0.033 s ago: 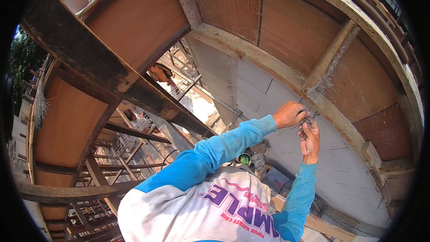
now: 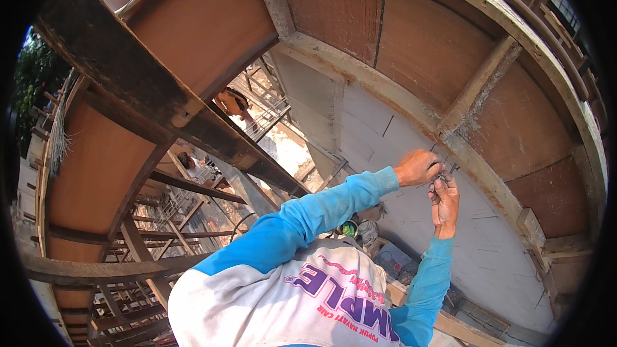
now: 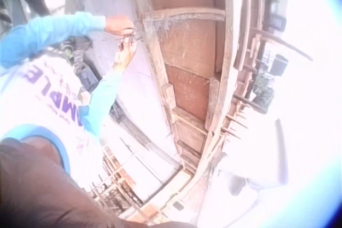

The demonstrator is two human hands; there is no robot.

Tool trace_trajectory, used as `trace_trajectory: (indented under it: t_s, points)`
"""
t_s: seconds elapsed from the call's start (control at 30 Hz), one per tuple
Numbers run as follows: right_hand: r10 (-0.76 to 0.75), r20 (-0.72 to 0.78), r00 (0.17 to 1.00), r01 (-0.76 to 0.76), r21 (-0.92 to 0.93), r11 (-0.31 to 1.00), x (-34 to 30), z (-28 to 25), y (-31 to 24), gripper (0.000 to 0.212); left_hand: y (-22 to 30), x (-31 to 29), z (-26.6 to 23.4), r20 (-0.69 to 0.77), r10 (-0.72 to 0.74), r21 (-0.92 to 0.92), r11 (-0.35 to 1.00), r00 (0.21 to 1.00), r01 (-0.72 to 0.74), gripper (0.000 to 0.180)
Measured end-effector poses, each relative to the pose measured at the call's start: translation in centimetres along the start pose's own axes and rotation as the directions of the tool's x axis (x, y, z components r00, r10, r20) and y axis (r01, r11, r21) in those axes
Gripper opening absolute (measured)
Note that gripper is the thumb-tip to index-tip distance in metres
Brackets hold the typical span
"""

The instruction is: The person stands on a wooden framework at a construction site, using an axe to hammer nails and then cutting and twisting pieces of wire by hand to secure rebar components.

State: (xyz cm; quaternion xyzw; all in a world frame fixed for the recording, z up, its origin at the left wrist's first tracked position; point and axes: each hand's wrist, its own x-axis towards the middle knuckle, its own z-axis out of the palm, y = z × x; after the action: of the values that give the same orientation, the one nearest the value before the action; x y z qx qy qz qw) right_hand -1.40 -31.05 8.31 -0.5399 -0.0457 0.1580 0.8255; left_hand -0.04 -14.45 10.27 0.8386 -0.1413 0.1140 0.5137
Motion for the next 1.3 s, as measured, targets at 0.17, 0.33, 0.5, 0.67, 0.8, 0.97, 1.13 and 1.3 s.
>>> trace_trajectory:
  t_s: [0.17, 0.33, 0.5, 0.67, 0.8, 0.97, 1.13, 1.3]
  points:
    - [0.012, -0.069, 0.998, -0.022, -0.143, 0.990, 0.8, 0.4, -0.3, 0.036, -0.3, -0.4, 0.7, -0.103, -0.093, -0.071, 0.994, 0.990, 0.086, 0.024]
    - [0.040, -0.119, 0.992, -0.055, -0.128, 0.990, 1.0, 1.1, 0.1, 0.039, -0.7, -1.0, 1.4, -0.187, -0.121, -0.022, 0.993, 0.975, 0.119, 0.024]
    - [-0.128, -0.117, 0.985, 0.090, -0.287, 0.954, 0.2, 3.7, -1.0, 0.043, -0.1, -1.1, 1.0, -0.244, -0.102, 0.002, 0.994, 0.964, 0.106, 0.025]
    - [-0.078, -0.123, 0.989, 0.047, -0.243, 0.969, 1.6, 1.5, -0.2, 0.043, 0.7, -0.9, -0.3, -0.125, -0.171, -0.023, 0.985, 0.977, 0.169, 0.022]
    - [-0.024, -0.047, 0.999, 0.019, -0.108, 0.994, 1.4, 1.7, 0.0, 0.047, 1.2, -1.3, -1.3, -0.110, -0.135, -0.042, 0.990, 0.985, 0.131, 0.023]
    - [0.124, 0.075, 0.989, -0.103, -0.235, 0.967, 0.8, 0.4, 0.1, 0.051, -0.9, -2.3, -0.3, -0.093, -0.070, 0.010, 0.997, 0.993, 0.071, 0.028]
    - [0.035, -0.028, 0.999, -0.039, -0.145, 0.989, -0.2, -0.9, 0.5, 0.047, 0.4, -1.5, 0.6, -0.012, -0.012, 0.050, 0.999, 1.000, 0.013, 0.031]
    - [0.012, 0.044, 0.999, -0.013, 0.021, 1.000, 1.2, -0.4, 1.5, 0.045, -2.8, -1.1, 0.4, -0.015, -0.024, -0.226, 0.974, 1.000, 0.020, 0.032]
